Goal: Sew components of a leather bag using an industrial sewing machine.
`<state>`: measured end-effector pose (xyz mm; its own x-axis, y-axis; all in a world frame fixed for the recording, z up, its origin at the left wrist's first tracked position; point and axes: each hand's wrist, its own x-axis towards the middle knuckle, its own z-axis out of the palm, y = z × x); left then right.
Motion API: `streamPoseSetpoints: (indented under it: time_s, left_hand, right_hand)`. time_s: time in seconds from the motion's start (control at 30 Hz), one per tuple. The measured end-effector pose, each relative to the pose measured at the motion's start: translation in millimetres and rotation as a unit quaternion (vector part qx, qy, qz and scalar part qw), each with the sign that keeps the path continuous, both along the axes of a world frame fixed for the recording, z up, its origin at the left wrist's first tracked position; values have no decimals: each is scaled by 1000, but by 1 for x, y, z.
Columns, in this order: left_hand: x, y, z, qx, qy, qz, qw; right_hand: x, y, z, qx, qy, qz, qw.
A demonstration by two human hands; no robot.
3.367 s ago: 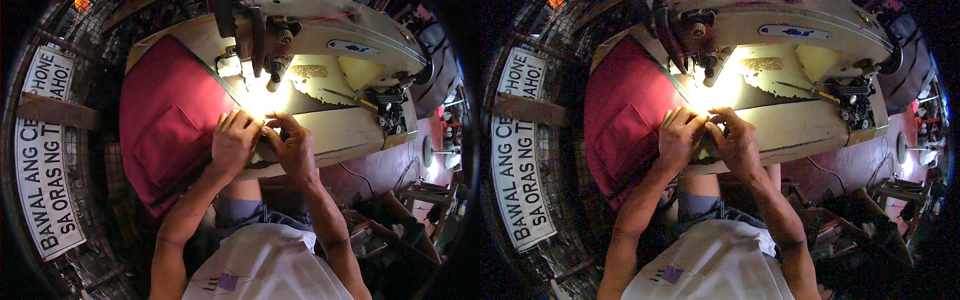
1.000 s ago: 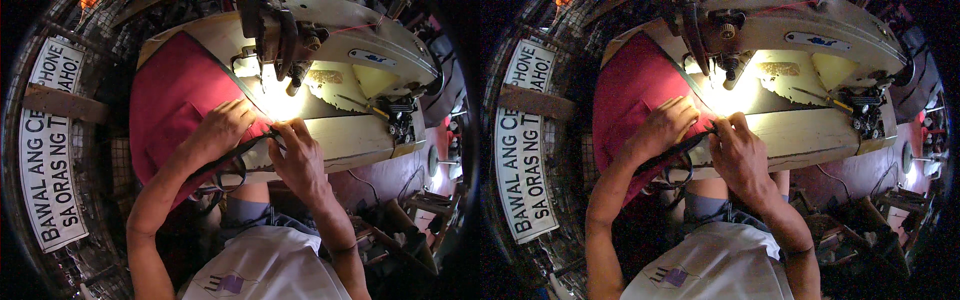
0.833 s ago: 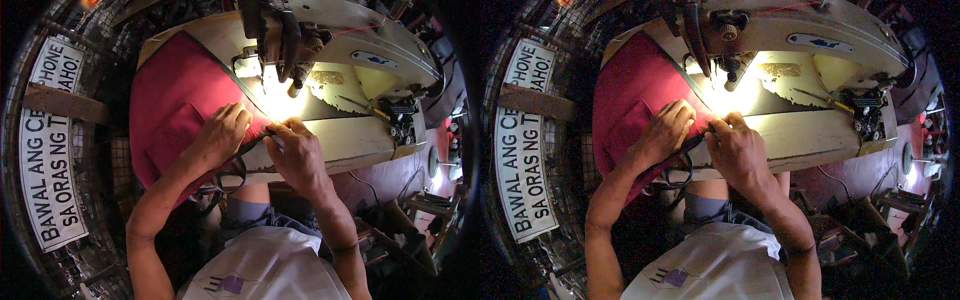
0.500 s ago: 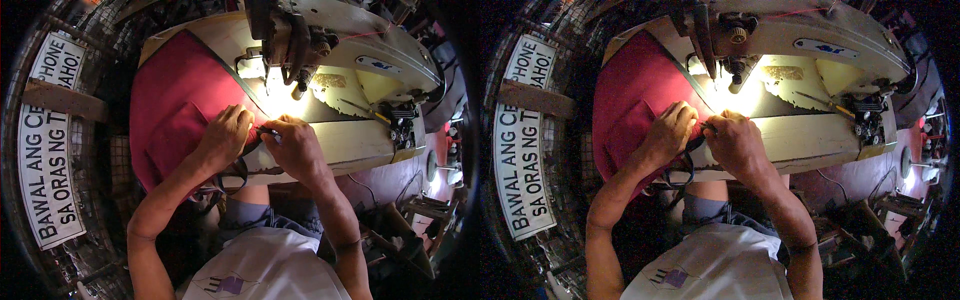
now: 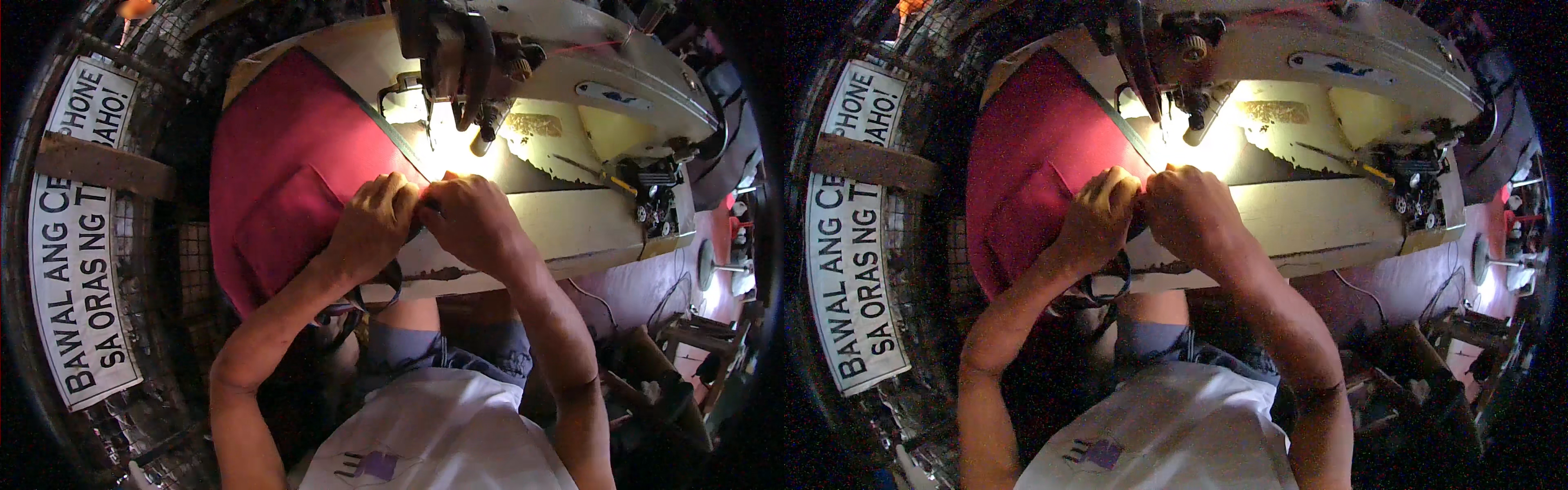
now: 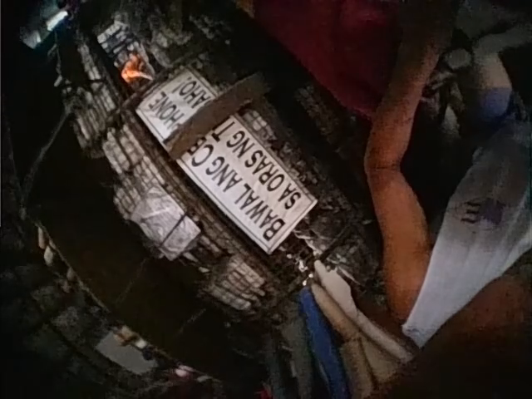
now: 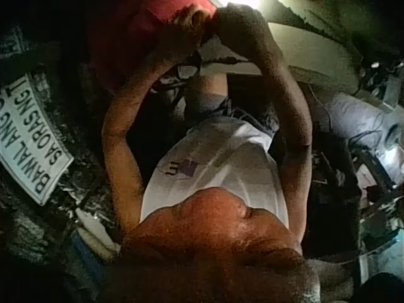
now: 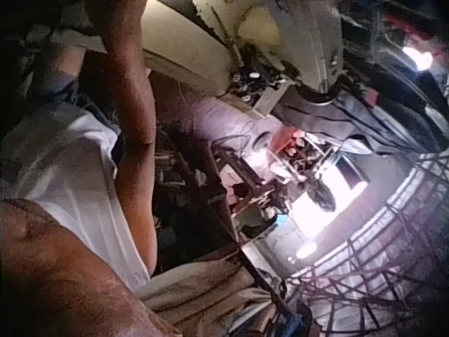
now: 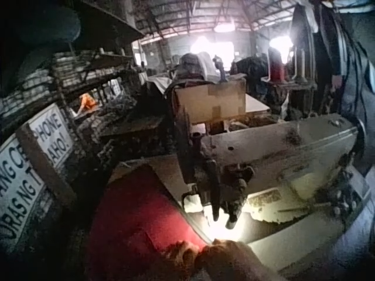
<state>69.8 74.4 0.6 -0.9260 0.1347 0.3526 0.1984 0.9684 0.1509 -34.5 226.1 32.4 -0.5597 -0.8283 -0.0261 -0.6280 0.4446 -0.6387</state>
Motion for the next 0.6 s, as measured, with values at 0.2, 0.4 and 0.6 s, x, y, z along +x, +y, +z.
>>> streamPoseSetpoints:
  time_s: [0.2,0.4,0.6]
  left_hand:
    - [1,0,9,100,43,22,994]
    - [55,-12,77,488,-41,-68,869]
    - [94,-80,80,210,-113,-13,971]
  right_hand:
    - [-2,15,-4,-21,28,41,999]
    - [21,79,-7,-173,-86,-90,977]
    - [63,45,-23,-197,93,49,975]
